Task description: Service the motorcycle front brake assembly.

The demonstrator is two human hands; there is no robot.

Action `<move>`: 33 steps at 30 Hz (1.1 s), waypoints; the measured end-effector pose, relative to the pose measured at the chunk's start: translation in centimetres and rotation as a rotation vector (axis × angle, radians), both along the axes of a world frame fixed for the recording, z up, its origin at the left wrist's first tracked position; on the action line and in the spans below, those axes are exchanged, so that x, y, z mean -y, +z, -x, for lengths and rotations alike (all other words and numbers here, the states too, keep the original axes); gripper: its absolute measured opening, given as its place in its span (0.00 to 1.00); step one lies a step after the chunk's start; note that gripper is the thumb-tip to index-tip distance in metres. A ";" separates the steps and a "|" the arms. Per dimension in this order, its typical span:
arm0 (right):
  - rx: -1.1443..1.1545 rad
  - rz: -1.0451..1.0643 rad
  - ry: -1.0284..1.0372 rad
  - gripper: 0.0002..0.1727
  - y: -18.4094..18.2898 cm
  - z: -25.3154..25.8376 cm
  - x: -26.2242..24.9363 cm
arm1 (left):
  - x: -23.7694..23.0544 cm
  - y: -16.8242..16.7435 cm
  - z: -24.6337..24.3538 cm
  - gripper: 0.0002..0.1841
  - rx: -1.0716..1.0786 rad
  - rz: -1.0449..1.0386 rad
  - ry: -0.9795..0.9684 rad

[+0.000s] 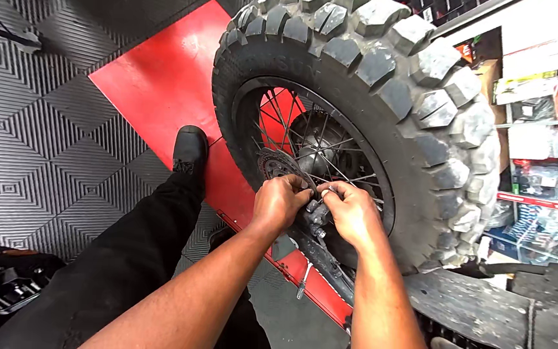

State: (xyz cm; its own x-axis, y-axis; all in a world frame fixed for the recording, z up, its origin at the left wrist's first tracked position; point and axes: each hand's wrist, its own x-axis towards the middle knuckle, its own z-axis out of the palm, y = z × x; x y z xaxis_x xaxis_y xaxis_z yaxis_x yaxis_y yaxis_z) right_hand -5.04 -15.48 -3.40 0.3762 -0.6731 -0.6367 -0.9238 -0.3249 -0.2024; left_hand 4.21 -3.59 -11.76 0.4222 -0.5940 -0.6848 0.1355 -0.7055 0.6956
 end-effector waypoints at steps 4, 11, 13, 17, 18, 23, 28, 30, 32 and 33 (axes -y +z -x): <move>0.003 0.000 -0.004 0.13 -0.1 -0.1 0.0 | -0.2 -0.5 0.2 0.10 0.081 0.074 -0.016; -0.018 0.003 0.020 0.12 0.0 -0.1 0.1 | 0.1 0.7 0.0 0.09 0.250 0.055 -0.128; -0.014 0.004 0.041 0.12 0.0 0.0 0.3 | -0.1 0.6 -0.6 0.09 0.311 0.097 -0.122; -0.017 -0.006 0.058 0.11 0.0 -0.1 0.5 | -0.3 1.2 -3.1 0.08 0.429 0.191 -0.118; -0.017 -0.011 0.056 0.11 0.1 -0.1 0.6 | -0.5 1.6 -3.8 0.08 0.443 0.202 -0.108; -0.040 0.007 0.058 0.09 0.1 -0.4 0.4 | -0.5 2.4 -6.2 0.09 0.133 0.256 0.243; -0.073 0.184 0.188 0.09 0.3 -0.8 -1.0 | 0.5 2.1 -5.1 0.11 -0.423 0.245 0.592; -0.076 0.223 0.211 0.08 0.4 -1.1 -1.4 | 0.6 2.3 -4.9 0.10 -0.583 0.198 0.675; -0.084 0.240 0.232 0.07 0.5 -1.5 -1.5 | 0.6 2.7 -5.1 0.09 -0.706 0.199 0.748; -0.096 0.241 0.241 0.07 0.5 -1.7 -1.5 | 0.6 2.9 -5.3 0.09 -0.743 0.204 0.772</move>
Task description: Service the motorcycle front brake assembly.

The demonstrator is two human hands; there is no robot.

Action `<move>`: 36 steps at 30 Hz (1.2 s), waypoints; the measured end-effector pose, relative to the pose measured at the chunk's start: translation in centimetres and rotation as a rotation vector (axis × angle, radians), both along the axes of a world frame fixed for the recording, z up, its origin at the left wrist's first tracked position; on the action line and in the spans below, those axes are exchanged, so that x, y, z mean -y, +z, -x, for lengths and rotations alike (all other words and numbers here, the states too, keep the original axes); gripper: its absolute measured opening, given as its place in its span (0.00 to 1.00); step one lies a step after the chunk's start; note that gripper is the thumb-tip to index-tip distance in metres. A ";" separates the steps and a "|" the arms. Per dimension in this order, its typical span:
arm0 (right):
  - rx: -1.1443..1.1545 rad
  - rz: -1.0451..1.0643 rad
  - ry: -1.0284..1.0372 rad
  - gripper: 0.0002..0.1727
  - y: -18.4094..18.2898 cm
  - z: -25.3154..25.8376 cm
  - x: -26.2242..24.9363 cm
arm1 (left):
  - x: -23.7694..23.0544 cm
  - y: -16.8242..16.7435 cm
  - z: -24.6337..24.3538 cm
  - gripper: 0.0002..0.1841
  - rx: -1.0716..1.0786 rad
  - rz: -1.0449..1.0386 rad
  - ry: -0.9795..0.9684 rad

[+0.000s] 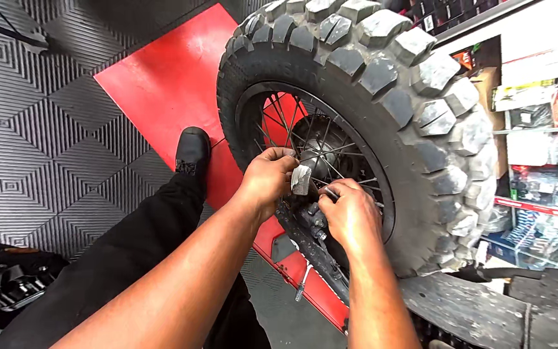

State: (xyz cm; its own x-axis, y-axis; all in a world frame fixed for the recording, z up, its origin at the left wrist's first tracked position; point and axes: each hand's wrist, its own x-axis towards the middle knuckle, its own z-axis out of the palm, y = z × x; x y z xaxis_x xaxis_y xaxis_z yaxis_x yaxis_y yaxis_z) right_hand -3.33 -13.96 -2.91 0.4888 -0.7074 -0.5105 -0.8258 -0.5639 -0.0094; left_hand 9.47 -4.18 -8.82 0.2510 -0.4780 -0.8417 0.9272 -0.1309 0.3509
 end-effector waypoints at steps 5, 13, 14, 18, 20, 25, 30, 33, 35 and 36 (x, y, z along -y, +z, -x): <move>-0.106 -0.033 0.028 0.05 0.4 -1.4 0.5 | -0.1 0.8 -0.9 0.09 -0.016 0.021 0.033; -0.160 -0.064 0.010 0.15 -0.1 -2.8 0.3 | -0.3 1.0 -1.7 0.09 0.000 0.031 0.024; -0.166 -0.054 0.001 0.17 -0.1 -2.9 0.2 | -0.4 0.9 -1.8 0.09 0.012 0.029 0.021; -0.132 0.009 -0.040 0.16 -0.2 -2.7 -0.3 | -0.6 0.7 -1.8 0.09 0.094 0.020 -0.017; -0.111 0.022 -0.048 0.16 -0.3 -2.6 -0.4 | -0.5 0.8 -1.6 0.08 0.136 -0.002 -0.051; -0.102 -0.019 -0.063 0.17 -0.1 -2.8 0.1 | -0.6 0.7 -1.5 0.09 0.227 -0.023 -0.132; -0.070 0.004 -0.078 0.18 -0.1 -2.8 -0.2 | -0.3 0.5 -0.9 0.08 0.272 -0.023 -0.167; -0.004 0.010 -0.076 0.18 -0.1 -3.4 -0.5 | -0.3 0.7 -0.9 0.07 0.316 -0.030 -0.207; 0.041 0.038 -0.098 0.18 -0.3 -3.9 -0.8 | -0.4 0.8 -1.1 0.07 0.352 -0.045 -0.225; 0.054 0.059 -0.103 0.18 -0.5 -4.2 -1.1 | -0.4 0.8 -1.2 0.07 0.365 -0.052 -0.227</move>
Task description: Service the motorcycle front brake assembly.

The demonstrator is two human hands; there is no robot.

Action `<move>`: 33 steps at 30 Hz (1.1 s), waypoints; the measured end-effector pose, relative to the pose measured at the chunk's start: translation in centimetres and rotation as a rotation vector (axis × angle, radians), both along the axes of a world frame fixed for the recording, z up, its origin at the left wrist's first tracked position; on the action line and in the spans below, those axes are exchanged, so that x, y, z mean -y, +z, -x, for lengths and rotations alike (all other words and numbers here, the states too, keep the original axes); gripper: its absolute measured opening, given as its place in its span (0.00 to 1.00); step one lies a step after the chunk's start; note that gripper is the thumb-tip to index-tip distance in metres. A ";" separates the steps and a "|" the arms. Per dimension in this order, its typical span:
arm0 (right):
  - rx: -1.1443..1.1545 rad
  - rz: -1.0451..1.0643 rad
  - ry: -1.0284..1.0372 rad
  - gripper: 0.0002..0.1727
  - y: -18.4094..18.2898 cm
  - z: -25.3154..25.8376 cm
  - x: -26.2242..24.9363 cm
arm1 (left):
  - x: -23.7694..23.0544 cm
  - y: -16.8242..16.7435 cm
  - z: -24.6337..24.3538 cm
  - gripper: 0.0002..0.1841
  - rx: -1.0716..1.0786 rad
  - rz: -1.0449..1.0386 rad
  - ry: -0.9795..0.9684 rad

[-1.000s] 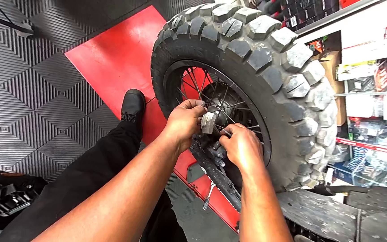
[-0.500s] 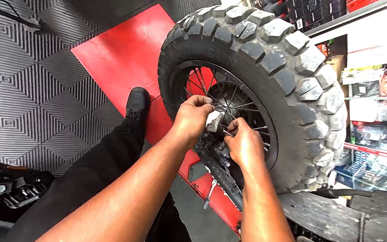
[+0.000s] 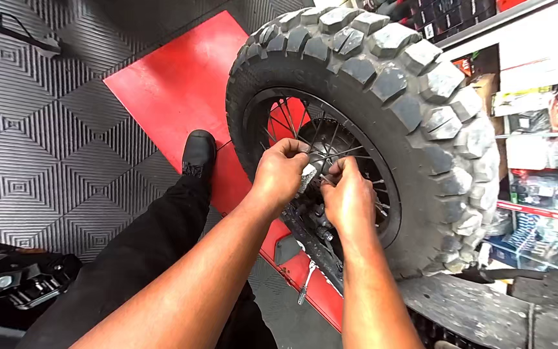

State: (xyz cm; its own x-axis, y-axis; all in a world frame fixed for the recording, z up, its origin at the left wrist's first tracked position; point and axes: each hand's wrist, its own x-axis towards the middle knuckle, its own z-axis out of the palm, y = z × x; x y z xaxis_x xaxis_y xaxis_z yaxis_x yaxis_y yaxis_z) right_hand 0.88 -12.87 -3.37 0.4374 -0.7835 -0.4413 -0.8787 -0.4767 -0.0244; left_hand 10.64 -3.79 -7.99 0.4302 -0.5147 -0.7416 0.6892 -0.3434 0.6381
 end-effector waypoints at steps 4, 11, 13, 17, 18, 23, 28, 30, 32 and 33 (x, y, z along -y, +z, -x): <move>0.029 0.049 -0.016 0.17 -0.7 -0.5 -0.6 | -0.3 -0.1 -0.3 0.07 0.038 -0.027 0.011; 0.114 0.145 -0.016 0.14 -1.1 0.0 -1.4 | -0.6 -0.8 0.1 0.07 0.056 -0.076 -0.044; 0.145 0.180 -0.021 0.13 -0.9 -0.4 -1.5 | -0.6 -0.7 0.1 0.09 0.081 -0.080 -0.093; 0.382 0.222 -0.008 0.08 0.2 -1.3 -1.7 | -0.9 -0.7 -0.1 0.10 0.175 -0.061 -0.194; 0.478 0.206 -0.015 0.07 0.5 -1.4 -1.7 | -1.0 -0.6 -0.4 0.11 0.215 -0.045 -0.226; 0.866 -0.100 -0.268 0.10 1.7 -1.7 -2.2 | -2.2 0.7 -2.7 0.11 0.354 0.053 -0.397; 0.948 -0.324 -0.363 0.16 1.5 -1.3 -2.8 | -4.3 2.7 -4.2 0.11 0.190 0.031 -0.317; 0.799 -0.408 -0.356 0.19 1.3 -0.8 -3.7 | -5.1 3.0 -4.5 0.12 0.041 0.048 -0.186; 0.730 -0.497 -0.361 0.18 0.6 -0.6 -4.7 | -5.6 2.7 -4.7 0.13 -0.077 0.074 -0.078; 0.723 -0.525 -0.376 0.17 0.2 -0.5 -5.3 | -5.7 2.5 -4.8 0.13 -0.120 0.089 -0.035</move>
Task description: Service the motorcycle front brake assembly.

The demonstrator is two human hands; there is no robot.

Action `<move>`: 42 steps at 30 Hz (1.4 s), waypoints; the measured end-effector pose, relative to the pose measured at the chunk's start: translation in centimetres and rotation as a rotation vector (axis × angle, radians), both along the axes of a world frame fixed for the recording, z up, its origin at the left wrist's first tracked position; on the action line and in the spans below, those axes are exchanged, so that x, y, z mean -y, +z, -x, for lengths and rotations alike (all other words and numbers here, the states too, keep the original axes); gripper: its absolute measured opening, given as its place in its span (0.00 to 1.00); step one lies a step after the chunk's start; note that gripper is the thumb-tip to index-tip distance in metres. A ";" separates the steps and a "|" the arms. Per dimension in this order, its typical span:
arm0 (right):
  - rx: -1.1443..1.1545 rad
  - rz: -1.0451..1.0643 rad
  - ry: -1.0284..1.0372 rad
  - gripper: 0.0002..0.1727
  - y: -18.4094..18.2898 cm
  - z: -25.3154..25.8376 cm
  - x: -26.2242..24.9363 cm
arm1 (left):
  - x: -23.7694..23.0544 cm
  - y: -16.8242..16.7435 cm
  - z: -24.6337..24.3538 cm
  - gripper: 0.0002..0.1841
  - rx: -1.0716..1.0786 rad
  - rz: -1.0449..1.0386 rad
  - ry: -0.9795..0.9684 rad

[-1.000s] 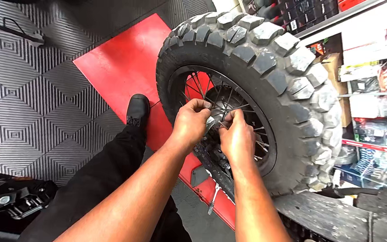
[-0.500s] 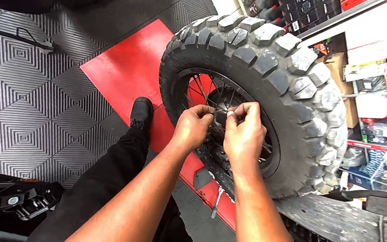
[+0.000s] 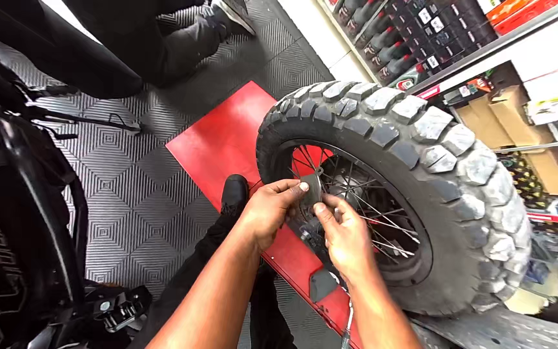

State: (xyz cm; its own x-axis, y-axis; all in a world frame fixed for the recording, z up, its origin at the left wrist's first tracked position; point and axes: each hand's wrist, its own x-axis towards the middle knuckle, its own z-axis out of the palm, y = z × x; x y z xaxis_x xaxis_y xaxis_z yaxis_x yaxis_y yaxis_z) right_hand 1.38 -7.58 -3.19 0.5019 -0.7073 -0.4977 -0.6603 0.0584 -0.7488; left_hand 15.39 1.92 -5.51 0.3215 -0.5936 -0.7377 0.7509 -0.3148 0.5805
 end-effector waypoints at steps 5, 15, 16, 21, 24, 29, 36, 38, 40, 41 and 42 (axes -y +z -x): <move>0.074 -0.062 -0.076 0.11 -0.1 0.8 -1.7 | -0.9 -0.2 0.7 0.13 -0.057 0.009 0.035; -0.309 -0.268 0.168 0.13 -7.6 8.2 -6.9 | -5.4 -12.5 3.7 0.22 0.095 -0.495 0.195; -0.388 -0.307 0.189 0.13 -10.0 9.4 -7.8 | -6.4 -14.4 4.8 0.22 0.121 -0.529 0.140; -0.714 -0.377 0.238 0.17 -20.7 16.2 -11.2 | -9.9 -19.4 10.8 0.15 0.146 -0.751 -0.251; -0.820 -0.384 0.260 0.19 -24.3 18.5 -12.0 | -10.6 -21.4 13.1 0.14 0.138 -0.762 -0.315; -0.794 -0.383 0.161 0.20 -27.8 17.4 -12.2 | -13.7 -27.1 16.7 0.13 0.090 -0.703 -0.092; -0.635 -0.450 -0.062 0.21 -33.2 10.0 -12.3 | -13.6 -34.1 15.5 0.17 -0.123 -0.590 0.322; -0.553 -0.508 -0.149 0.22 -34.6 8.3 -12.6 | -13.4 -35.0 14.5 0.19 -0.184 -0.531 0.375; -0.542 -0.545 -0.121 0.25 -34.8 8.4 -13.5 | -14.6 -35.4 14.8 0.27 -0.200 -0.518 0.261; -0.571 -0.544 -0.032 0.26 -34.2 9.2 -14.2 | -15.8 -35.3 15.7 0.31 -0.154 -0.546 0.110; -0.605 -0.527 0.099 0.27 -33.6 10.3 -14.9 | -17.3 -35.1 16.8 0.33 -0.065 -0.579 -0.097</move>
State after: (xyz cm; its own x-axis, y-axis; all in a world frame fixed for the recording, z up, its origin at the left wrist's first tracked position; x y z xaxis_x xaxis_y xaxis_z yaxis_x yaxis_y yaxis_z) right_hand -8.87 7.27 -36.74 0.0871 -0.2699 -0.9589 -0.9628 0.2243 -0.1506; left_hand -1.37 19.24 -40.64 0.2288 -0.1129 -0.9669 0.7312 -0.6358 0.2473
